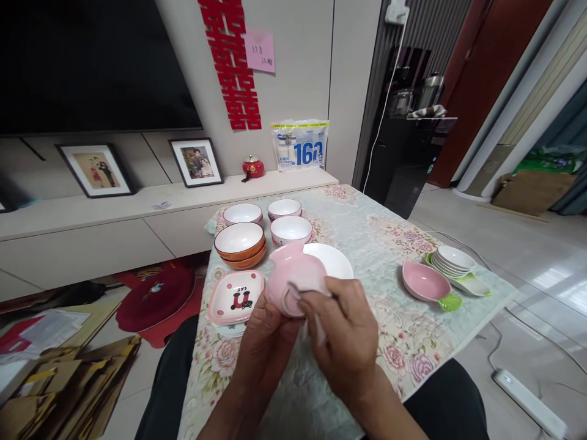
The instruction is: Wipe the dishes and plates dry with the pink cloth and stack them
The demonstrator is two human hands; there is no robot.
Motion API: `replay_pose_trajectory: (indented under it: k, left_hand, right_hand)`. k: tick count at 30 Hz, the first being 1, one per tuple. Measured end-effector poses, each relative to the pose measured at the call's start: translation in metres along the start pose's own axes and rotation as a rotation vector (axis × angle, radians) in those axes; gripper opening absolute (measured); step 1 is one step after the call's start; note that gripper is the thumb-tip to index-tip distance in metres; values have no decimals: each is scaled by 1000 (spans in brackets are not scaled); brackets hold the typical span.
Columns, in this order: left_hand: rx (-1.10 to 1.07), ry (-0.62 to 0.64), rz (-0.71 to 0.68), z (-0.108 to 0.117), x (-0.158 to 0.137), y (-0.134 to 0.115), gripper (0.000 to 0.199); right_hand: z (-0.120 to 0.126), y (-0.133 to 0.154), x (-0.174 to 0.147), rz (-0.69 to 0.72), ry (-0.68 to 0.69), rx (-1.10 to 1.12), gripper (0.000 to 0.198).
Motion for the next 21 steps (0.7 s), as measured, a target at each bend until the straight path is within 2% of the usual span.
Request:
replay_pose_trajectory:
  k: [4, 6, 9, 11, 15, 19, 21]
  left_hand:
    - [1, -7, 12, -1, -1, -4, 18]
    - [3, -3, -1, -2, -1, -4, 16]
    - [-5, -25, -33, -2, 1, -2, 24]
    - [-14, -50, -34, 0, 3, -1, 27]
    - [13, -73, 9, -1, 1, 0, 17]
    - [101, 16, 58, -2, -5, 5, 4]
    - [150, 93, 47, 0, -7, 8, 7]
  right_hand:
    - [-7, 12, -2, 119, 130, 81, 29]
    - [-5, 8, 1, 137, 119, 54, 30]
    - [-2, -1, 4, 115, 51, -104, 24]
    - [-1, -1, 4, 76, 68, -156, 19]
    - [-1, 12, 2, 28, 197, -1, 15]
    - [6, 20, 6, 169, 133, 14, 28]
    - [13, 14, 11, 166, 92, -53, 29]
Point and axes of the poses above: each hand's wrist, its own x-axis towards the middle knuckle, its own z-axis out of the back of the hand, y = z × x, the point moved 2 cm from there along x, towards the middle knuckle, and after that the axes turned 13 degrees about -y, right-handed, at the moved point
